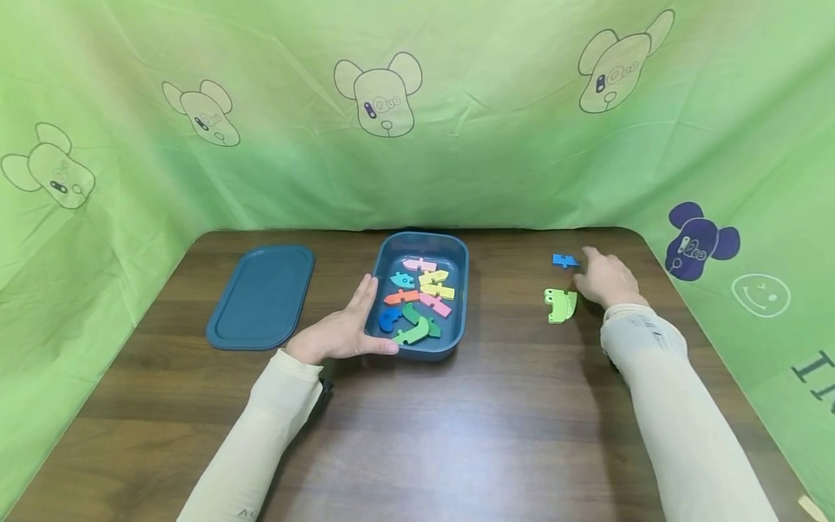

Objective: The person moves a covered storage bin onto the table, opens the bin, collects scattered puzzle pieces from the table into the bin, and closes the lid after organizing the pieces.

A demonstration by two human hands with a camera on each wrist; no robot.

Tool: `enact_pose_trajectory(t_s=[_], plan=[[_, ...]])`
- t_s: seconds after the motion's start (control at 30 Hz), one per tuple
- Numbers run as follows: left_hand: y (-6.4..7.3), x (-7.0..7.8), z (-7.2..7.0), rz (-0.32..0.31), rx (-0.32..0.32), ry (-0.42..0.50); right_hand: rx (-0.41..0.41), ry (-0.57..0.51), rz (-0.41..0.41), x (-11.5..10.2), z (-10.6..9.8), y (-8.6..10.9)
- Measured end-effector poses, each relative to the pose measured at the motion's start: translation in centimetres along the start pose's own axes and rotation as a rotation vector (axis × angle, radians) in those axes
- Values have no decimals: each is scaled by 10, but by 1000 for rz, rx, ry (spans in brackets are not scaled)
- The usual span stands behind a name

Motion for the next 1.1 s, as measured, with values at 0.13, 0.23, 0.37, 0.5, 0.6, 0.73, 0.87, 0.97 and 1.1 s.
enact_pose_trajectory(t_s=[0.13, 0.23, 0.37, 0.5, 0.6, 0.73, 0.87, 0.97, 1.1], plan=[[2, -1, -1, -4, -2, 10, -78, 3, -22, 13, 1, -3], [2, -3, -1, -5, 7, 21, -46, 12, -35, 10, 1, -8], [3, -4, 0, 5, 8, 30, -16, 30, -17, 6, -1, -15], [3, -2, 1, 16, -4, 37, 3, 27, 39, 8, -1, -18], [2, -1, 2, 13, -6, 29, 18, 24, 81, 12, 0, -19], [0, 0, 2, 4, -5, 14, 32, 30, 92, 15, 0, -20], [-1, 1, 1, -4, -10, 8, 26, 26, 77, 15, 1, -19], [-1, 0, 1, -7, -14, 5, 20, 12, 55, 14, 3, -18], [-1, -1, 1, -9, -10, 1, 27, -11, 22, 10, 7, -17]])
Point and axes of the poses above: each hand's wrist, its own y-axis away from the middle knuckle, its own z-axis out of the palm, x = y × z, the point moved 2 cm from there along -y, towards the middle knuckle, and after that the axes turned 2 degrees about -y, right-handed, at the moved point
